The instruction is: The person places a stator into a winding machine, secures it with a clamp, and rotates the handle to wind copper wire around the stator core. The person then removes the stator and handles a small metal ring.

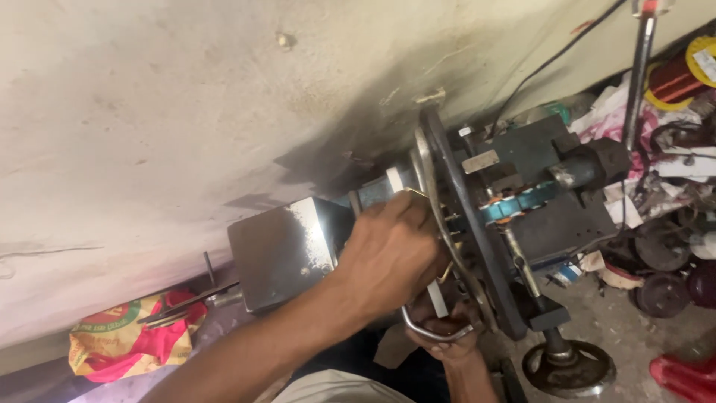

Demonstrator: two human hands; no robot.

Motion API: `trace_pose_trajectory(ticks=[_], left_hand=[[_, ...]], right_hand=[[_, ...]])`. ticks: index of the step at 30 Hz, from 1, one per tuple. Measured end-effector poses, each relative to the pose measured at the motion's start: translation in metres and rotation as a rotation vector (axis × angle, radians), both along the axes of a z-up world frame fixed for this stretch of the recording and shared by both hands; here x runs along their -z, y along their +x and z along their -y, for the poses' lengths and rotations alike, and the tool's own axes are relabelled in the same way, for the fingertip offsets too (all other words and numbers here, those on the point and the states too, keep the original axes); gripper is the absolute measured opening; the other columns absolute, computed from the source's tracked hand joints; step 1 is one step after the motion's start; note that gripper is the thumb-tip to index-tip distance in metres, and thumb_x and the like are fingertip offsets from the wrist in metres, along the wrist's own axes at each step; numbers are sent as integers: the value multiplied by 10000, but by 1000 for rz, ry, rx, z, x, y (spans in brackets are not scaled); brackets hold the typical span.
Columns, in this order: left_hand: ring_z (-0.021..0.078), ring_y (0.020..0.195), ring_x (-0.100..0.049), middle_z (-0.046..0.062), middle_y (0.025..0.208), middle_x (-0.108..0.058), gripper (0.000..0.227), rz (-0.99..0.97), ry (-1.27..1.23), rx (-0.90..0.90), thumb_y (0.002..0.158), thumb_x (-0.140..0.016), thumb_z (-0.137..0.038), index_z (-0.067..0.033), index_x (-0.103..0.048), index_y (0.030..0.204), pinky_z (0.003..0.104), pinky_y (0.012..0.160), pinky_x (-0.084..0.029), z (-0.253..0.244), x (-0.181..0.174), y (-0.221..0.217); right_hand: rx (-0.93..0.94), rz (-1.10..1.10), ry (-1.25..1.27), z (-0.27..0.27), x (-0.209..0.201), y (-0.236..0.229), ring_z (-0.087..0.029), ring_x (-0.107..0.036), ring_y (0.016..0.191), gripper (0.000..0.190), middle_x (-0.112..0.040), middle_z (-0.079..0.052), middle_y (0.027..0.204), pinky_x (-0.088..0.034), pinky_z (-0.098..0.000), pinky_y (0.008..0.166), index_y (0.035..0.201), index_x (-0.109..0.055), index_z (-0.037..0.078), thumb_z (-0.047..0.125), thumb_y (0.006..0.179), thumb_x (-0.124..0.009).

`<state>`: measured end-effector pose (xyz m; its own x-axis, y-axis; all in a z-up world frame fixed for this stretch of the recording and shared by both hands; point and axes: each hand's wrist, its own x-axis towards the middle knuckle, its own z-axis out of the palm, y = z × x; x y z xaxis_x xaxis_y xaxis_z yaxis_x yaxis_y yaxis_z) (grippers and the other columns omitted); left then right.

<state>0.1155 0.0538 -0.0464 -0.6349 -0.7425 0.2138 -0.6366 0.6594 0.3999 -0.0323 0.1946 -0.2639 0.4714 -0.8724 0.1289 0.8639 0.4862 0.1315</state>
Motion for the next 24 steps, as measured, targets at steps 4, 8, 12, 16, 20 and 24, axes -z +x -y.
trace_pose_trajectory(ticks=[4,8,12,16,20,24], left_hand=[[324,1011,-642,198,919,-715,236,108,-64,35,605,-745,-86,30,-762,810,425,660,-571,0,3,-3],[318,1017,-634,176,903,-715,201,136,-59,11,587,-738,-94,9,-758,759,435,700,-568,-9,-3,-2],[293,993,-610,152,905,-713,192,76,-63,-20,628,-753,-146,-4,-754,758,434,738,-535,-8,-8,1],[271,962,-594,150,906,-721,189,75,-55,-9,655,-775,-177,-25,-769,767,436,727,-506,-5,-3,2],[265,981,-599,160,919,-730,200,113,-85,11,619,-775,-172,-26,-776,757,425,775,-517,-5,4,4],[276,1011,-602,160,942,-728,234,39,-54,22,661,-783,-185,-29,-786,837,440,806,-502,-1,2,4]], right_hand=[[-68,-76,95,9,-16,-4,-66,-441,390,230,-474,50,506,-386,-220,364,1048,-656,17,205,924,-704],[-72,-8,99,-5,14,-2,-108,-426,421,268,-474,-3,562,-370,-244,408,1031,-658,-9,246,956,-692],[76,-247,-75,-2,25,-4,-50,-416,449,111,-498,20,614,-356,-205,430,1070,-665,-19,23,974,-627],[96,-304,-71,1,30,-7,-59,-432,469,140,-519,13,651,-361,-209,434,1065,-663,-10,49,938,-659],[116,-340,-55,-6,34,0,-65,-443,482,164,-532,8,676,-364,-211,436,1061,-661,-4,66,914,-681],[157,-392,-49,-9,35,3,-75,-459,502,206,-553,0,713,-369,-215,440,1056,-659,5,92,878,-713]])
